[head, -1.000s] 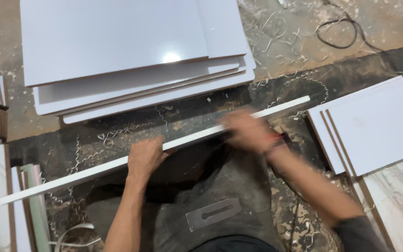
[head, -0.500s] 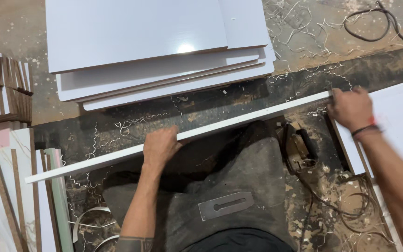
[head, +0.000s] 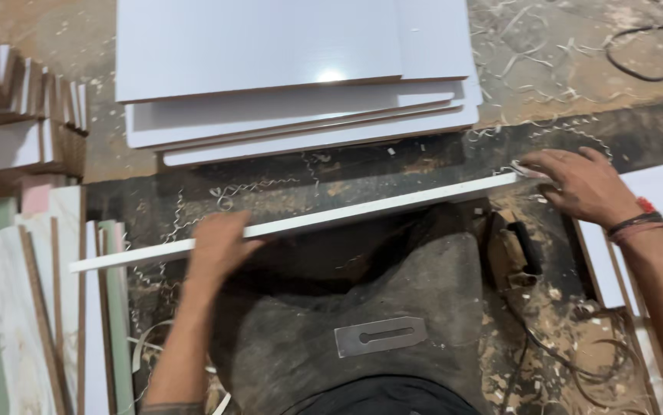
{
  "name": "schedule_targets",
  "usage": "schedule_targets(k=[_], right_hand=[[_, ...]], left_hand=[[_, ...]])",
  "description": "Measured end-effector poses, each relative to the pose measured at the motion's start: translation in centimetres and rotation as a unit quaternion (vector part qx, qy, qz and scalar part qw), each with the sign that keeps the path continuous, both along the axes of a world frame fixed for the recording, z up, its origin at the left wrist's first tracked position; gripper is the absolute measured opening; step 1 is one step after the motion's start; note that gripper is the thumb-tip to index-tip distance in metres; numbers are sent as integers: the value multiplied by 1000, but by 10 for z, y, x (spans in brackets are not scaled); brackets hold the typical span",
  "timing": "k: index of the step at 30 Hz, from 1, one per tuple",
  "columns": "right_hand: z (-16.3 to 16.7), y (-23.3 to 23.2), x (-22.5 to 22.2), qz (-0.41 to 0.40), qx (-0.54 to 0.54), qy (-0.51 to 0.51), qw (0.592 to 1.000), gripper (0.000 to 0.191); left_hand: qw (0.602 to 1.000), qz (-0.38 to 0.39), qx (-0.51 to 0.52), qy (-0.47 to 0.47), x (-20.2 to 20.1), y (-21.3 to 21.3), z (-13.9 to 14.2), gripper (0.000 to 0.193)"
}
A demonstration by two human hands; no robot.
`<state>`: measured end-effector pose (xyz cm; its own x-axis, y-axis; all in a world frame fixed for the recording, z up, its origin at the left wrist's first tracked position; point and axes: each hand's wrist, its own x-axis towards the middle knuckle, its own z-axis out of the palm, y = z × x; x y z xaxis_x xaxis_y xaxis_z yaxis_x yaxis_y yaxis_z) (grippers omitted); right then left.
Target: The person sits with a long white furniture board across their lap, aligns white edge banding tape along the board's raw edge, and presses it down by hand. They then run a heated edge banding iron along the tape to bond it, and use a utility knife to trim the tape ends and excess material.
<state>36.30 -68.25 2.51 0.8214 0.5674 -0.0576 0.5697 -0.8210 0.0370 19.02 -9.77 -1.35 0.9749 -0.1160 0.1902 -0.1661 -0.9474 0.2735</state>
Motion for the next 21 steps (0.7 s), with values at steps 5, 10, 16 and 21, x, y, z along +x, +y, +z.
schedule_targets(k=[5, 10, 16, 21], right_hand=[[8, 63, 5, -80, 12, 216, 973, 68], [-27, 283, -77, 199, 192, 144, 950, 58], [-59, 364, -107, 223, 193, 186, 937, 56], [-4, 145, -16, -46, -63, 143, 987, 57]], left_hand=[[977, 154, 144, 40, -55, 91, 0, 53], [985, 120, 123, -10, -59, 94, -14, 54], [993, 77, 84, -15, -49, 46, -13, 54], [993, 76, 72, -50, -37, 33, -19, 61]])
